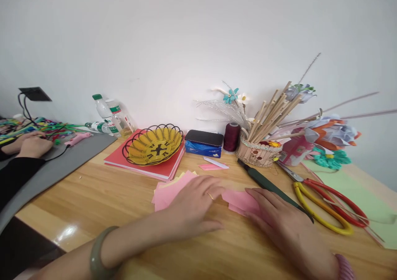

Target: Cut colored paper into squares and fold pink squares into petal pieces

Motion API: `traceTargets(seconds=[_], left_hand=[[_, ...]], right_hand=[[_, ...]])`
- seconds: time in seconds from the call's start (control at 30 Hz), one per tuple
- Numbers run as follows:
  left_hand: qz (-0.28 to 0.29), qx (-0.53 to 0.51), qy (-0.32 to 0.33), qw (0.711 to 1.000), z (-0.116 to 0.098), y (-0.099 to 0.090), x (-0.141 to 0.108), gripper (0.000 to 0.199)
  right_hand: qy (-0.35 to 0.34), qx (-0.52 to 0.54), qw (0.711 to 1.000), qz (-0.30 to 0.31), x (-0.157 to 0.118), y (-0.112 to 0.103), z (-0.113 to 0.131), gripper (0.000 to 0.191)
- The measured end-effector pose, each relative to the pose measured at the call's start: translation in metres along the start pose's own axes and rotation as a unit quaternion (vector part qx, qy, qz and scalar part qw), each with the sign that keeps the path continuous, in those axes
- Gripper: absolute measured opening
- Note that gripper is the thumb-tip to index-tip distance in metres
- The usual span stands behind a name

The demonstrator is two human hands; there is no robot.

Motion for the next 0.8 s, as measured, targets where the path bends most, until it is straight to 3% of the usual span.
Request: traceTargets(seconds=[0.07, 0.23, 0.37, 0.47, 0.57, 0.67, 0.8], left_hand=[[0.0, 0.029, 0.023, 0.999, -0.007, 0.016, 0.011, 0.065], [0.029, 0.175, 0.123, 0.976, -0.003, 0.05, 0.015, 0.021], [-0.052, 0.182, 0.144, 0.971, 0.004, 0.044, 0.006, 0.022], [-0.14, 0.166, 0.18, 0.959, -0.004, 0.03, -0.001, 0.024], [-0.119, 0.184, 0.223, 0.95, -0.018, 0.029, -0.007, 0.019], [-0.078, 0.226, 0.227, 0.944, -0.026, 0.038, -0.012, 0.019], [-0.077, 0.231, 0.212, 0.946, -0.03, 0.045, -0.012, 0.016]], right_hand=[[-0.003, 0.004, 1.0, -0.003, 0.001, 0.001, 0.001, 0.034], [0.006, -0.016, 1.0, -0.016, -0.021, -0.007, 0.008, 0.044], [-0.025, -0.045, 0.999, 0.011, -0.039, -0.01, 0.014, 0.038], [-0.031, -0.021, 0.998, 0.051, -0.032, 0.0, 0.007, 0.038], [-0.016, 0.005, 1.0, 0.022, -0.02, 0.005, -0.002, 0.047], [-0.009, 0.009, 1.0, 0.004, -0.02, -0.001, 0.003, 0.048], [-0.084, 0.018, 0.996, 0.0, -0.028, -0.015, 0.029, 0.041]])
Point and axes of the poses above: each hand's wrist, its own x-axis towards the middle knuckle, its own y-axis out of the palm, z = x × y, the point moved 3 cm from there along x, towards the middle knuckle, and after that the axes turned 4 degrees about -y, right-handed, at the moved point
